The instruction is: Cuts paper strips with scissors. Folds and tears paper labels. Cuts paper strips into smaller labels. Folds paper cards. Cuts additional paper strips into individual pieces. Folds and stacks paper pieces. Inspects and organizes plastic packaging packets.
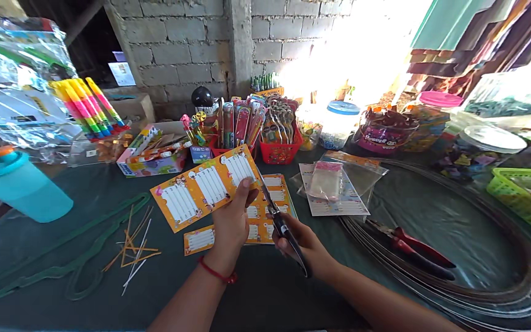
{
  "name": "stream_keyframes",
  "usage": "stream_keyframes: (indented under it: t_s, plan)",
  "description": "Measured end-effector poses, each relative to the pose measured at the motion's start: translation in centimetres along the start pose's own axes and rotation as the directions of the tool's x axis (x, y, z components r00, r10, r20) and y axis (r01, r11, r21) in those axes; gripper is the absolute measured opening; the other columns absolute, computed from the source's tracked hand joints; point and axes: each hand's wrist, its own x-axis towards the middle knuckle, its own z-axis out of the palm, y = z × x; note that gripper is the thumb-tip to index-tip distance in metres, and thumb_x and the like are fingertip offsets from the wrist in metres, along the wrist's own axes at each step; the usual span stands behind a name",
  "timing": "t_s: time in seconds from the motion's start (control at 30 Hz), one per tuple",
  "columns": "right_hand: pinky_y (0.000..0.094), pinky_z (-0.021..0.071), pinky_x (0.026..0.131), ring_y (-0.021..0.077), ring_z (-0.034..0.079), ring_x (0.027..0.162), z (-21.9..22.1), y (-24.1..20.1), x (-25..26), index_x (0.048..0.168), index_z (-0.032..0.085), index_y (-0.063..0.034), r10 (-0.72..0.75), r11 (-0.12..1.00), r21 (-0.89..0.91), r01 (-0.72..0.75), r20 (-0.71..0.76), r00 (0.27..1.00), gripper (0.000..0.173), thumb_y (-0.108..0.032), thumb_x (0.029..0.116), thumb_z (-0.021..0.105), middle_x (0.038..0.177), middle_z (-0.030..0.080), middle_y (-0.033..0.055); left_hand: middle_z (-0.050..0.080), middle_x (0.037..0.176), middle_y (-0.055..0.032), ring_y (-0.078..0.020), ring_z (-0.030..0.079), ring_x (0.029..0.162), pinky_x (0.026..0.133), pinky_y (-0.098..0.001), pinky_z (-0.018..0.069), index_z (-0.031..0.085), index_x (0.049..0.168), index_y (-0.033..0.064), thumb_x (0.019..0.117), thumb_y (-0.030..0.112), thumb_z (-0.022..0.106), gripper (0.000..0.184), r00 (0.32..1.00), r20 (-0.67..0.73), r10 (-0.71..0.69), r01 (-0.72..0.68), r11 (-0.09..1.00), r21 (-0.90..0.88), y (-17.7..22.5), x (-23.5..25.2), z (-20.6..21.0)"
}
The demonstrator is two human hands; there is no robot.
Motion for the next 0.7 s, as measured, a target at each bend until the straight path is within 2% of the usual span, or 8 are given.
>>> stream_keyframes:
  t_s: [0.7]
  plan:
    - [0.0131, 0.0494, 0.065, -0.0053, 0.056, 0.074, 0.14, 0.47, 0.0, 0.142, 0.041, 0.0081, -0.012, 1.0, 0.012, 0.012, -0.007, 1.0, 0.082, -0.056, 0.0952, 0.062, 0.089, 0.06, -0.0092, 0.074, 0.092, -0.0039, -0.0132, 0.075, 0.078, 0.075, -0.0276, 0.0643, 0.055, 0.114, 0.0027, 0.0969, -0.011, 0.056, 0.021, 1.0, -0.002, 0.001, -0.001, 1.0, 0.013, -0.17, -0.16, 0.01]
